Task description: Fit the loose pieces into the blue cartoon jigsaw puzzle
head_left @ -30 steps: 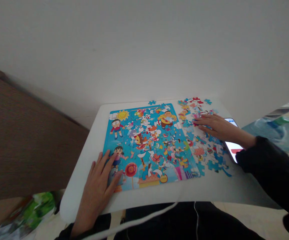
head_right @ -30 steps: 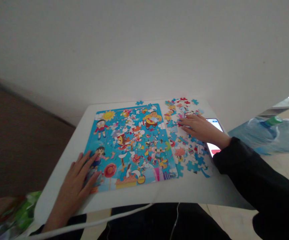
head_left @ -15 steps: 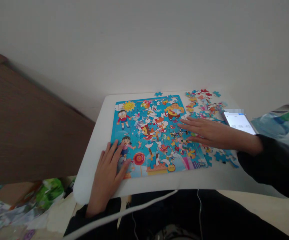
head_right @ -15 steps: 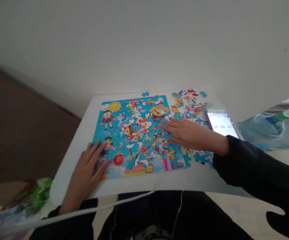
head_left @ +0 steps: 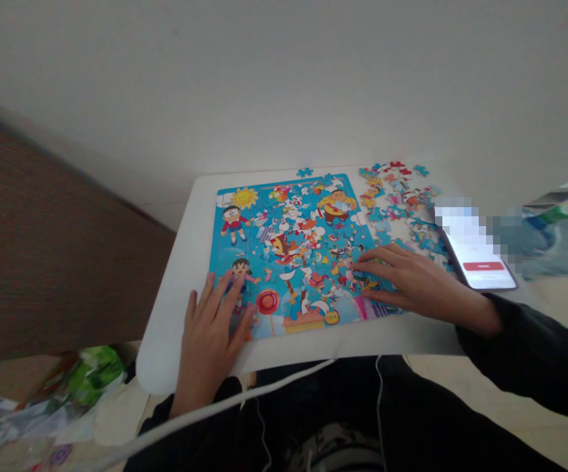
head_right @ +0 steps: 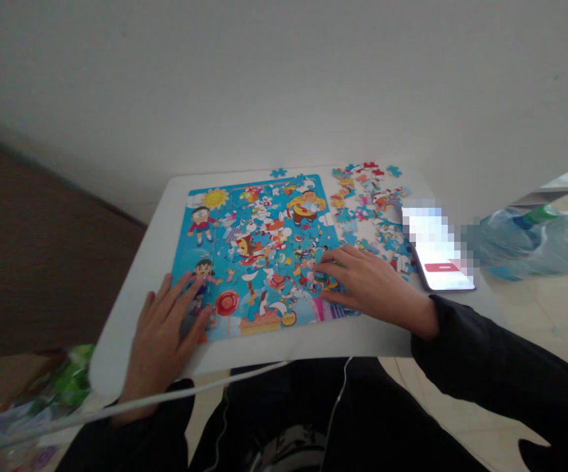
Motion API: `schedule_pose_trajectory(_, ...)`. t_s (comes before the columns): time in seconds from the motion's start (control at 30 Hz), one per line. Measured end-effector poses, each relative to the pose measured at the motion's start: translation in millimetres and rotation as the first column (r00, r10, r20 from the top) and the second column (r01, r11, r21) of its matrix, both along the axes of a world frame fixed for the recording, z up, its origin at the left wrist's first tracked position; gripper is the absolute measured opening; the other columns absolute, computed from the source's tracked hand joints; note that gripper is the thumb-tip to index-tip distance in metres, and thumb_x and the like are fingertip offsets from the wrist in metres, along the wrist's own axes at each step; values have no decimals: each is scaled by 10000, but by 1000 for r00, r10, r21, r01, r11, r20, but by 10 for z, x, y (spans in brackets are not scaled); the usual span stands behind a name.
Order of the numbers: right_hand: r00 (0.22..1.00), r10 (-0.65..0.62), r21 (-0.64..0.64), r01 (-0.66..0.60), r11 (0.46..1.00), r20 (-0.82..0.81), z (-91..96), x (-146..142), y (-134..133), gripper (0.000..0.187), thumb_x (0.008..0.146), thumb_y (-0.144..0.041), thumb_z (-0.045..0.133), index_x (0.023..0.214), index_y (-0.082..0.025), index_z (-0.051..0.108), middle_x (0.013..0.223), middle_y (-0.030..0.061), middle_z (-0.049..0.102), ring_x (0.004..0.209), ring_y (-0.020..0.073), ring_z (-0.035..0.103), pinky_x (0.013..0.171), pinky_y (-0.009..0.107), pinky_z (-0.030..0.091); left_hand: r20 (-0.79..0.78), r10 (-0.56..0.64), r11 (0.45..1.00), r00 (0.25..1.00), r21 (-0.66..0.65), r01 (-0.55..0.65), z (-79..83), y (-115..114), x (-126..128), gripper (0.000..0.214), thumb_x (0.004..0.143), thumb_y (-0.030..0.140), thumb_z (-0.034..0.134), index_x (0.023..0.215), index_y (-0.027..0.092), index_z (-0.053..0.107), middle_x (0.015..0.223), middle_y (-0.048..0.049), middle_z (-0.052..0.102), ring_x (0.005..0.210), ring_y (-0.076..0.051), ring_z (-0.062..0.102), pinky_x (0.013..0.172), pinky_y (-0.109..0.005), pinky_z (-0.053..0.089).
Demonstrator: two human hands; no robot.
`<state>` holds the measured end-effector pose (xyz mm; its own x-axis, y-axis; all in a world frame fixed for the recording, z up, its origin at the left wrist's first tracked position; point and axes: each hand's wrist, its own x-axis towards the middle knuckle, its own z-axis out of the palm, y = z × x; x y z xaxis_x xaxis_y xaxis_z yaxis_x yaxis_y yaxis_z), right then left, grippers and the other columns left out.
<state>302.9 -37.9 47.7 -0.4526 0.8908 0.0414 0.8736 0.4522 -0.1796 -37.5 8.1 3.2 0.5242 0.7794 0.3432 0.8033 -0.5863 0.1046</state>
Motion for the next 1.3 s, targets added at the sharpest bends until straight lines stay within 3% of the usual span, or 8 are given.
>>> schedule_pose_trajectory(0.13,999,-31,17,32,999,-16,-24,-84,12,322,895,-395,411,1090,-209,587,1057,71,597,971,208,548,823,357,459,-27,-95,995,995,19,96,44,-83,123,462,893,343,432,1321,170,405,1346,-114,463,1307,-285,324,1049,-487,266)
schedule_pose_trajectory(0.37,992,-109,88,114,990,-59,-9,13,-37,270,865,-397,482,1024,-221,611,942,39,650,890,196,590,750,326,472,-31,-226,973,974,34,227,95,-197,354,369,890,329,452,1198,137,521,1274,-106,540,1261,-280,396,1056,-476,264)
schedule_pose_trajectory(0.57,981,-115,152,139,979,-158,31,59,-101,259,854,-377,509,1032,-226,622,945,43,661,891,180,603,780,306,482,1,-268,963,963,24,268,68,-211,447,335,888,294,464,1169,130,546,1201,-99,596,1211,-263,462,1039,-488,304)
schedule_pose_trajectory(0.7,973,-131,126,157,980,-188,41,54,-117,268,853,-372,508,1045,-224,621,996,56,660,918,186,612,797,322,494,-8,-283,959,959,31,283,55,-213,438,345,900,305,441,1179,130,543,1194,-110,600,1149,-260,522,1015,-488,341)
schedule_pose_trajectory(0.97,946,-192,84,220,972,-263,42,63,-152,263,861,-353,495,1035,-217,637,1000,49,675,794,152,645,679,277,530,-8,-297,954,955,31,297,35,-210,420,340,908,301,423,1173,126,542,1197,-114,596,1126,-258,538,946,-481,432)
schedule_pose_trajectory(1.1,930,-307,95,330,939,-201,34,254,-140,295,857,-393,485,1033,-217,643,983,55,681,796,190,651,661,319,527,-8,-313,948,950,51,313,49,-210,418,325,901,270,441,1168,117,545,1179,-112,607,1110,-251,549,929,-467,458)
schedule_pose_trajectory(1.3,889,-457,178,443,879,44,57,507,-112,338,866,-451,426,997,-238,653,939,75,680,866,279,632,634,405,503,47,-332,940,942,93,327,99,-206,475,268,895,225,454,1102,127,594,1089,-90,654,1037,-220,587,906,-403,494)
